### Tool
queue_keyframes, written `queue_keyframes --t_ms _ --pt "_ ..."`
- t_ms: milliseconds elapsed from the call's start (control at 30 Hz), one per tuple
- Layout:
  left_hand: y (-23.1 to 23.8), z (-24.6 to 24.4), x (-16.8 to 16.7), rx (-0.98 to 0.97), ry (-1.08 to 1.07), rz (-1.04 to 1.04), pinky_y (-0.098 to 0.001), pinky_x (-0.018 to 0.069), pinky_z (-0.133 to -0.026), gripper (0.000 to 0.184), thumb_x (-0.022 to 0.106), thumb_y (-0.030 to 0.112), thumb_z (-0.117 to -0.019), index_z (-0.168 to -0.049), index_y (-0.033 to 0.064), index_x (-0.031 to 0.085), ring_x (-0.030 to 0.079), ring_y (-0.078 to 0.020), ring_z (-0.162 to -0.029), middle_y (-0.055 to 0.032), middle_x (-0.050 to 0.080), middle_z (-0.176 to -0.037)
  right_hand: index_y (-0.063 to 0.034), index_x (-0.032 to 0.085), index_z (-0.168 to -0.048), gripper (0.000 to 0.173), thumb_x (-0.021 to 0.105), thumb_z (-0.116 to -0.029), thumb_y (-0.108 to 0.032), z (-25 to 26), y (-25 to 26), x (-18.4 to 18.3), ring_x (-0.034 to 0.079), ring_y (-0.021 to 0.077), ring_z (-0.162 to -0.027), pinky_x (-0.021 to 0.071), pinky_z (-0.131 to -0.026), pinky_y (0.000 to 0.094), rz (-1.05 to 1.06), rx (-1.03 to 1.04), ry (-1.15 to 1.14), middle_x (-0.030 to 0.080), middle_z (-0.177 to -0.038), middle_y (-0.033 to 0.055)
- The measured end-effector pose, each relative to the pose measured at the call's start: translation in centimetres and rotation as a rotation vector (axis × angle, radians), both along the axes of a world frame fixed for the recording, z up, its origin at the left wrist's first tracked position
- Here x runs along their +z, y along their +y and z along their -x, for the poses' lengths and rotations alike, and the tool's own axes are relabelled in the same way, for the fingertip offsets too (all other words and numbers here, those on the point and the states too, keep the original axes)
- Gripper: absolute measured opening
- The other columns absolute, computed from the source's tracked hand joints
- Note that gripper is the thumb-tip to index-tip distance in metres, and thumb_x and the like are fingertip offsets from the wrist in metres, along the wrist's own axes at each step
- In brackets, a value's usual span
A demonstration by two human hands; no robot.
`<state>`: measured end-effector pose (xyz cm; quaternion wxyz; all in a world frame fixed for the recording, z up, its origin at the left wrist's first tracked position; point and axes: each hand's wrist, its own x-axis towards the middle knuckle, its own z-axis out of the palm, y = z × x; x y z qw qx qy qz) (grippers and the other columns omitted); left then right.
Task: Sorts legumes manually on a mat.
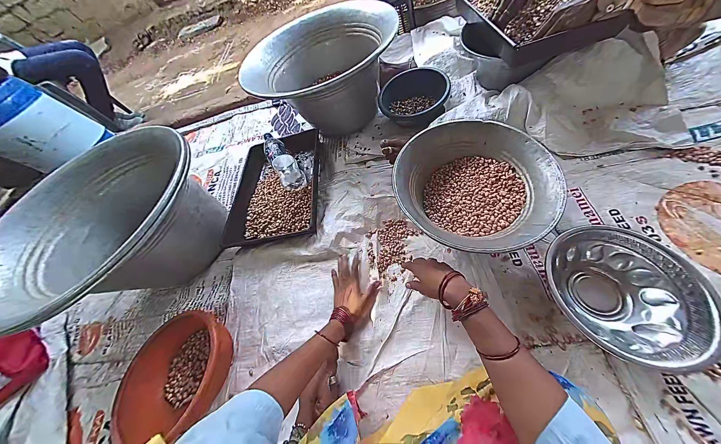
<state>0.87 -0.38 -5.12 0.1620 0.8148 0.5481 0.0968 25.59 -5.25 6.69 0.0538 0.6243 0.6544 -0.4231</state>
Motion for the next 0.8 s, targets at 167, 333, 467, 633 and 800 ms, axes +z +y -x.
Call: queue_keyframes --t_ms 167,333,467,633,800 --pt "1.4 -7.7 -0.7 -0.27 -0.137 -0.13 -0.0605 0.0145 -0.125 0.089 0.057 0.061 -0.0915 -0.158 0.0047 0.04 0.018 -0.054 -0.153 -0.0379 0.024 -0.161 -0.0084 0.05 -0.15 0.049 0.055 -0.1073 -0.032 -0.7 -0.1 0.2 0.053 0.0425 -0.135 0.041 -0.109 0.0618 0.035 0.02 -0.027 0.057 -0.143 0.0247" --pt "8.2 -13.7 1.0 -0.398 -0.015 -0.063 -0.0529 0.0173 -0.127 0.046 0.054 0.034 -0.1049 -0.148 0.0167 0.056 0.024 -0.0368 -0.156 -0.0216 0.036 -0.162 -0.0108 0.045 -0.155 0.053 0.054 -0.1075 -0.032 -0.9 0.1 -0.3 0.051 0.0401 -0.138 0.0394 -0.112 0.0592 0.021 0.021 -0.011 0.054 -0.148 0.023" --pt "8.5 -14.4 1.7 -0.437 0.09 -0.043 -0.0562 0.0369 -0.115 0.034 0.051 0.015 -0.1057 -0.137 0.0091 0.063 0.048 -0.0385 -0.139 -0.0181 0.057 -0.144 -0.0105 0.044 -0.156 0.054 0.054 -0.1076 -0.032 -1.1 0.0 -0.8 0.051 0.041 -0.138 0.0393 -0.112 0.0595 0.01 0.05 0.01 0.054 -0.147 0.0247" --pt "5.7 -11.7 2.5 -0.478 0.177 -0.006 -0.0535 0.0467 -0.104 0.035 0.043 0.022 -0.1074 -0.125 0.003 0.067 0.059 -0.0412 -0.123 -0.0227 0.065 -0.124 -0.009 0.044 -0.155 0.054 0.055 -0.1072 -0.031 -1.5 -0.1 -0.5 0.051 0.0406 -0.138 0.0397 -0.112 0.0594 0.01 0.019 0.017 0.054 -0.147 0.0246" --pt "5.7 -11.4 4.6 -0.436 0.31 0.094 -0.0596 0.051 -0.094 0.046 0.038 0.035 -0.11 -0.118 0.003 0.07 0.064 -0.0421 -0.118 -0.0236 0.068 -0.12 -0.0066 0.045 -0.153 0.052 0.054 -0.1073 -0.029 -1.3 -0.1 -0.5 0.052 0.0421 -0.136 0.0399 -0.111 0.0601 0.005 0.033 0.021 0.056 -0.143 0.0263"
